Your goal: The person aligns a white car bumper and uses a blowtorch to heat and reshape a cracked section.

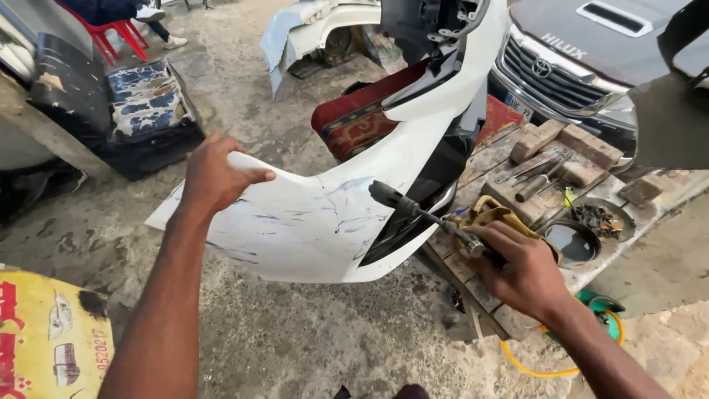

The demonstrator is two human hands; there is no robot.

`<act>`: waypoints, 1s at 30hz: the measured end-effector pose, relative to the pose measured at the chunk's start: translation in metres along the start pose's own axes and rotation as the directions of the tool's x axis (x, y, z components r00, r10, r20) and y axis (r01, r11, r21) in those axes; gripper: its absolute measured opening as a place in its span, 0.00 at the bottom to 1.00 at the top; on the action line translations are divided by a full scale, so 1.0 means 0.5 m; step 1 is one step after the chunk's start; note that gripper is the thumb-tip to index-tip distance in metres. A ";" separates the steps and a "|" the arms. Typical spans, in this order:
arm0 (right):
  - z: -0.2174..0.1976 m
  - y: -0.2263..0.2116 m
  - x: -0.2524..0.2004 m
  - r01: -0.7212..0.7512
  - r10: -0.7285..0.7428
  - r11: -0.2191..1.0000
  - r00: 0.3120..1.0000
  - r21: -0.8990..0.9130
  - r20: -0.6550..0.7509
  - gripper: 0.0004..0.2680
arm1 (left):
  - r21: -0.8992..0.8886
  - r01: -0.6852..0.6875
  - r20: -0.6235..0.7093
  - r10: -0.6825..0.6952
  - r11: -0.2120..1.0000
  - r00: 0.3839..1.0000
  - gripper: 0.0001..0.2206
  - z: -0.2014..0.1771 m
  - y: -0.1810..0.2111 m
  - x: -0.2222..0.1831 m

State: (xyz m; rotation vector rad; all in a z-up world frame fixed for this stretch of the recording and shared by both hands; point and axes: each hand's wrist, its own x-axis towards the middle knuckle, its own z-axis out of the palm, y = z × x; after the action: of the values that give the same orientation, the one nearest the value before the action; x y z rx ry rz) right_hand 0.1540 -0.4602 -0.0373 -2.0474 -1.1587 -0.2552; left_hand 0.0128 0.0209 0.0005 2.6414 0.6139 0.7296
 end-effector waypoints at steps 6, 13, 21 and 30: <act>0.010 0.046 0.029 0.226 -0.214 0.956 0.973 -0.187 0.083 0.16 | -0.013 0.017 -0.002 -0.017 1.000 1.000 0.25 0.000 0.004 -0.003; -0.016 0.071 0.082 0.403 -0.369 0.905 0.903 -0.136 0.222 0.14 | 0.030 0.060 -0.061 -0.058 0.998 0.996 0.24 -0.001 0.047 -0.030; -0.055 0.127 0.102 0.488 -0.461 0.871 0.855 -0.066 0.238 0.14 | 0.094 0.184 -0.103 -0.174 0.978 0.979 0.25 0.004 0.088 -0.052; -0.081 0.156 0.117 0.467 -0.446 0.884 0.855 -0.018 0.265 0.14 | 0.131 0.261 -0.065 -0.255 0.956 0.965 0.22 -0.003 0.118 -0.059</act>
State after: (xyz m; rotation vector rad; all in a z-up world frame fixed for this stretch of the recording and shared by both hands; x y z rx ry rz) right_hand 0.2574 -0.4743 -0.0200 -1.8826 -1.8259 -0.2786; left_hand 0.0077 -0.0431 0.0144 2.6020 1.0355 0.6946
